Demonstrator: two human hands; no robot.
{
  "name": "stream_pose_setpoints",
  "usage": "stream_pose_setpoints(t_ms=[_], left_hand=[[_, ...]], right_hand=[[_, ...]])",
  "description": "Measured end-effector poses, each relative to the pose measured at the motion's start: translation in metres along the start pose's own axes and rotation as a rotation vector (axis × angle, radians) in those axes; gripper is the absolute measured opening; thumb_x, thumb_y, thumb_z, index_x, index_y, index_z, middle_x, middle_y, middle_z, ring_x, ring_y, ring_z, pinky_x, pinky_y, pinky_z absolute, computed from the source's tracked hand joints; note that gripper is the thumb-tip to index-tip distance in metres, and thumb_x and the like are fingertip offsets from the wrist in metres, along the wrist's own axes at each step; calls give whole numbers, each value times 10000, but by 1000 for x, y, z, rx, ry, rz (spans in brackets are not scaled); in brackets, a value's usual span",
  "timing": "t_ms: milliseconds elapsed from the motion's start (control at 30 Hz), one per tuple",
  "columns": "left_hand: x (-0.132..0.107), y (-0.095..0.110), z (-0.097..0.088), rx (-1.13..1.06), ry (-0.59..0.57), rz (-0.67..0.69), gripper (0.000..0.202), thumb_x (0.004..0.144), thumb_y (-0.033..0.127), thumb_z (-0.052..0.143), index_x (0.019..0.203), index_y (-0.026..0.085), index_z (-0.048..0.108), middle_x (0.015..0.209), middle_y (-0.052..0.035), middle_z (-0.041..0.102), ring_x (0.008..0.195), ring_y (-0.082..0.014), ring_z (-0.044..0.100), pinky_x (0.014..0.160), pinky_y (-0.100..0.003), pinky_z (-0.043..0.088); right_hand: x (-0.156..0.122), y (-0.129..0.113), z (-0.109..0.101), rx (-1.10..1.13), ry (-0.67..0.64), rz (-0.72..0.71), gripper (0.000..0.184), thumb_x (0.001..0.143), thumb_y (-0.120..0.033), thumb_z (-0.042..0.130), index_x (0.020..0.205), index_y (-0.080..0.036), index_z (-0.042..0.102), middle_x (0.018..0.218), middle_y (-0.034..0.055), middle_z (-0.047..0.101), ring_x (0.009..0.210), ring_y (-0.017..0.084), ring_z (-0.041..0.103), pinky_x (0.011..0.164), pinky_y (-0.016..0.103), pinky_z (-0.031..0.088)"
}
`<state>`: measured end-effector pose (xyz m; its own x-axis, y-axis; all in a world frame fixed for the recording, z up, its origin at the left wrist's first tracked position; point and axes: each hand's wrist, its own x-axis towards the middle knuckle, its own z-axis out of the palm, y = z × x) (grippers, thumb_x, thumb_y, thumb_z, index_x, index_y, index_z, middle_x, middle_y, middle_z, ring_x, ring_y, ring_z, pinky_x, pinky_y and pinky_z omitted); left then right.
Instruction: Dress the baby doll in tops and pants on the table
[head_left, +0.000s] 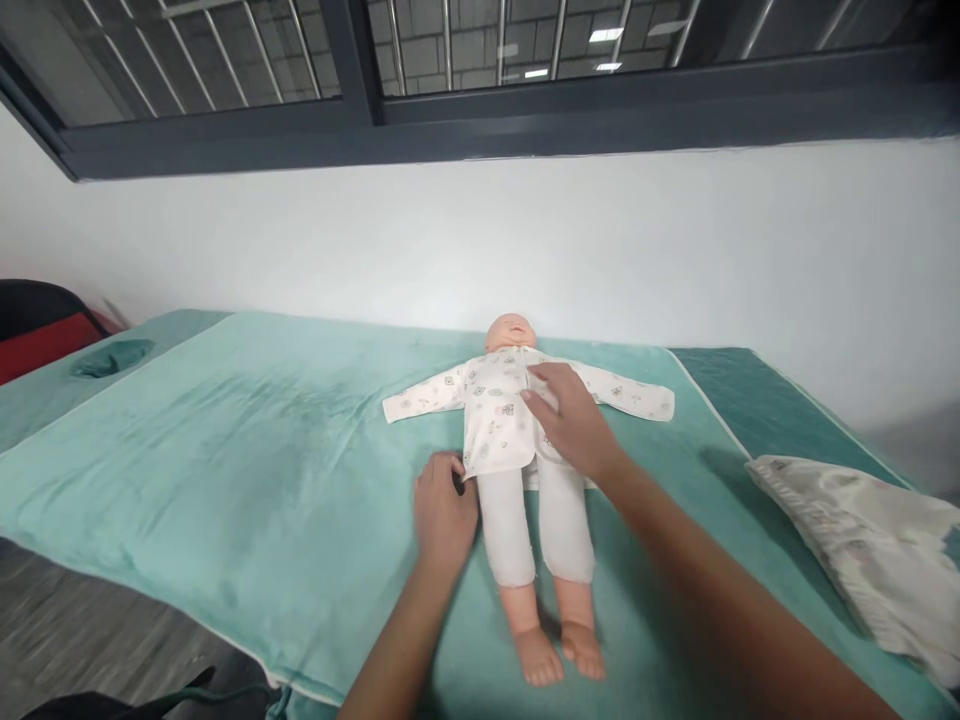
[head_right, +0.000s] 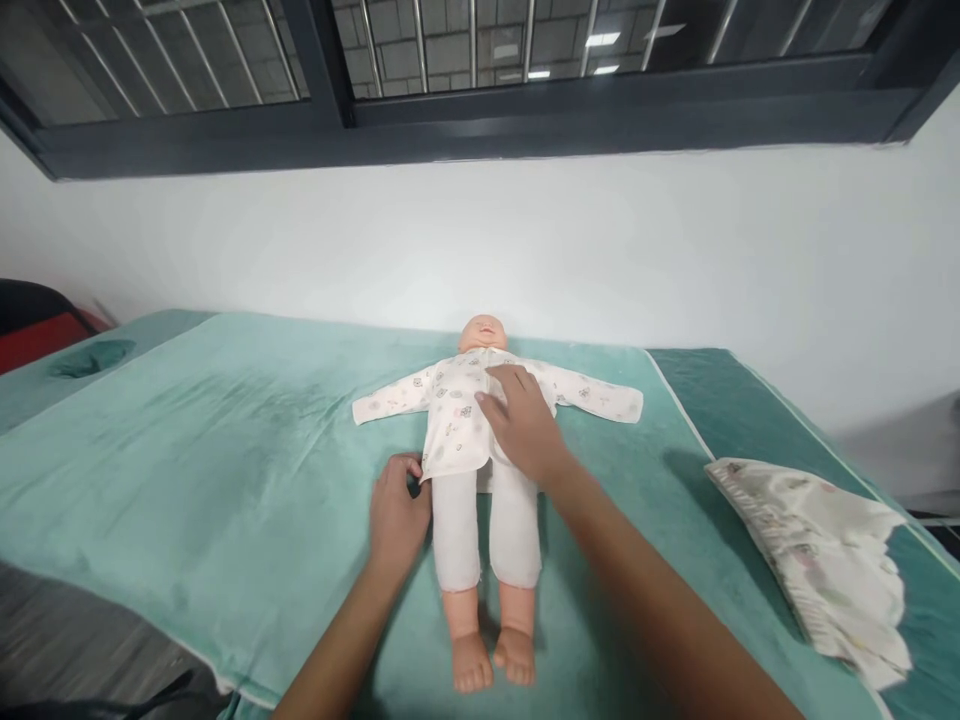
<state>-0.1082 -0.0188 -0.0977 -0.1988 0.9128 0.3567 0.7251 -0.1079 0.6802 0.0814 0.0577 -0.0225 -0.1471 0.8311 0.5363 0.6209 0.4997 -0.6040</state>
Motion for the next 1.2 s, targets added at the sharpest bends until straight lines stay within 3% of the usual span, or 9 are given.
stream_pose_setpoints(t_ms=[200,367,467,600,700,767,933,1100,1200], left_hand=[[-1,2,0,-104,-5,-32,172,817,131,499,962,224,497,1013,-47,628,945,-211,576,852,-366,420],[2,-6,-3,-210,-44,3,460,705,6,430,1100,227,509,1150,-59,602,1086,-193,563,918,-345,458],[22,-21,-10,-77,-13,12,515,740,43,445,1229,196,497,1250,-107,570,1189,-228,529,994,-385,452],[68,-47,-20,310,69,-11,578,848,185,469,1421,133,410,1478,-176,406,1372,-342,362,1104,-511,354],[100,-62,-24,471,7,-125,619,895,222,406,1501,138,311,1517,-178,386,1393,-367,345,1096,-571,338],[113,-69,-25,534,-42,-119,600,918,213,345,1511,131,300,1511,-181,405,1388,-355,367,1098,-565,335],[129,-80,-24,611,-78,-54,599,910,121,259,1506,122,323,1512,-160,420,1392,-317,384,1104,-532,338],[138,-84,-26,598,-60,-117,619,882,68,256,1493,113,346,1513,-138,427,1409,-284,366,1115,-502,332],[140,-84,-26,585,-40,-143,614,886,69,253,1491,103,346,1507,-143,434,1400,-289,375,1108,-497,340]], right_hand=[[-82,9,-20,-112,32,-91,414,948,-330,522,1347,-259,440,1423,100,457,1326,260,406,1094,470,375],[-113,31,-25,-135,80,17,373,936,-353,548,1280,-222,487,1233,119,553,1173,261,522,1000,460,452],[-119,37,-28,-92,48,78,260,947,-357,528,1168,-222,536,1115,95,590,1050,237,578,916,420,490],[-122,35,-31,-5,-16,143,194,955,-345,505,1098,-225,556,1043,69,609,927,204,606,824,368,503],[-122,33,-31,35,-26,182,192,953,-353,504,1085,-227,567,1012,56,616,906,197,603,817,358,494],[-122,36,-30,63,-22,203,193,952,-365,505,1072,-229,573,996,50,622,903,194,600,817,353,492],[-120,42,-30,66,55,220,224,940,-391,520,1068,-221,590,1061,69,623,950,209,590,854,369,481],[-117,35,-34,135,-106,247,252,955,-416,469,928,-221,628,900,51,652,841,210,604,771,353,481],[-107,49,-43,174,-8,359,274,930,-453,493,925,-221,639,894,47,672,839,211,618,772,348,486]])
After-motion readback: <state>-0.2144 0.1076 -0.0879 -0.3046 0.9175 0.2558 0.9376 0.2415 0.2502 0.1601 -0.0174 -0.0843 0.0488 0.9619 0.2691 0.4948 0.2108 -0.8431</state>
